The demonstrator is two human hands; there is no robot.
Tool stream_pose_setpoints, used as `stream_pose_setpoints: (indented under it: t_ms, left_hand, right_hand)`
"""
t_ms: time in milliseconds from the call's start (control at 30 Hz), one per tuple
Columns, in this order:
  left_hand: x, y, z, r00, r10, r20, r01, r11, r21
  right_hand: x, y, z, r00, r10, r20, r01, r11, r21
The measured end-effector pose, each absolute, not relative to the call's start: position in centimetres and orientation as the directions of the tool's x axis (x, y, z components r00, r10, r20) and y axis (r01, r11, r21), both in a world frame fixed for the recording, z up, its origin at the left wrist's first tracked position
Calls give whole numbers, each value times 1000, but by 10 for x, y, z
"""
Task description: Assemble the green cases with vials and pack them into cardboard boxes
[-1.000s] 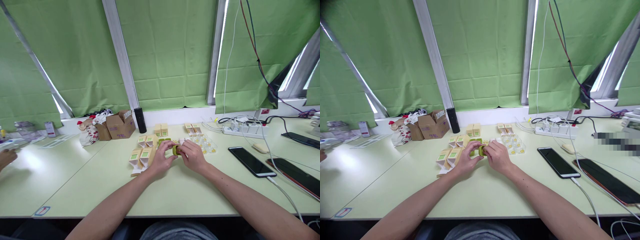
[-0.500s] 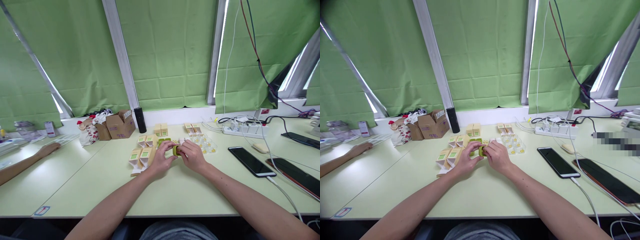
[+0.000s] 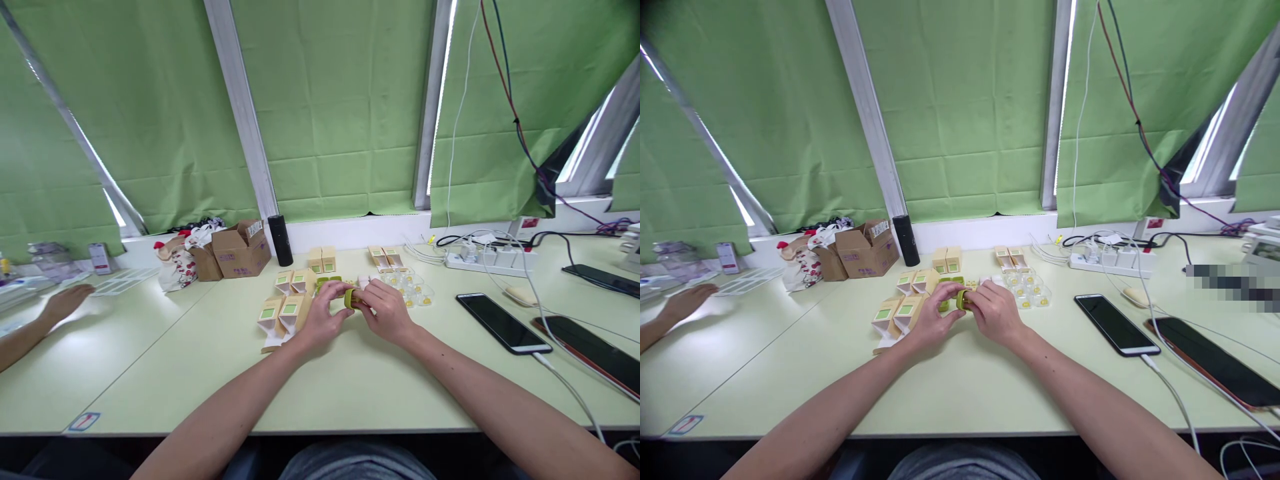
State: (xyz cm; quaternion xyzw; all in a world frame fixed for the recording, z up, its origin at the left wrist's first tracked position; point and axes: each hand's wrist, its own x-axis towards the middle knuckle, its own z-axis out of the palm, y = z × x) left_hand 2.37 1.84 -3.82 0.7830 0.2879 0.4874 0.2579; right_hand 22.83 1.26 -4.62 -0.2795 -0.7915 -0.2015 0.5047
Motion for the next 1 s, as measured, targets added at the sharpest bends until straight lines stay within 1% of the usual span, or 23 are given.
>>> stream_pose_setpoints:
  t_ms: [100,200,333,400,467,567,700,833,1000]
  left_hand:
    - [23,21,-38,334,707,624,202,-700,685]
    - [21,22,-38,284,724,628,237,-688,686]
    - [19,23,-38,227,746,626,313,-665,678]
    - [20,23,-39,233,740,631,332,-670,664]
    - [21,23,-40,250,729,637,329,-683,652]
    - [22,21,-41,254,727,638,308,-687,659]
    - [21,19,-38,246,732,636,272,-682,679]
    - [20,20,-37,201,771,605,304,-636,709]
    - [24,24,-40,179,814,552,341,-578,742]
  right_hand:
    - [231,11,-45,-324,227,918,621,783,26]
    - [233,9,-45,-281,246,927,607,794,-27]
    - [232,7,-49,-274,357,893,611,782,-125]
    - [230,8,-53,-301,414,859,612,774,-159]
    - [228,10,-56,-325,441,837,602,779,-177]
    - [228,14,-61,-325,445,834,571,796,-202]
    - [229,19,-64,-247,461,852,528,801,-280]
    - [229,18,-63,-180,481,858,477,806,-352]
    - [227,16,-61,-166,479,862,450,815,-366]
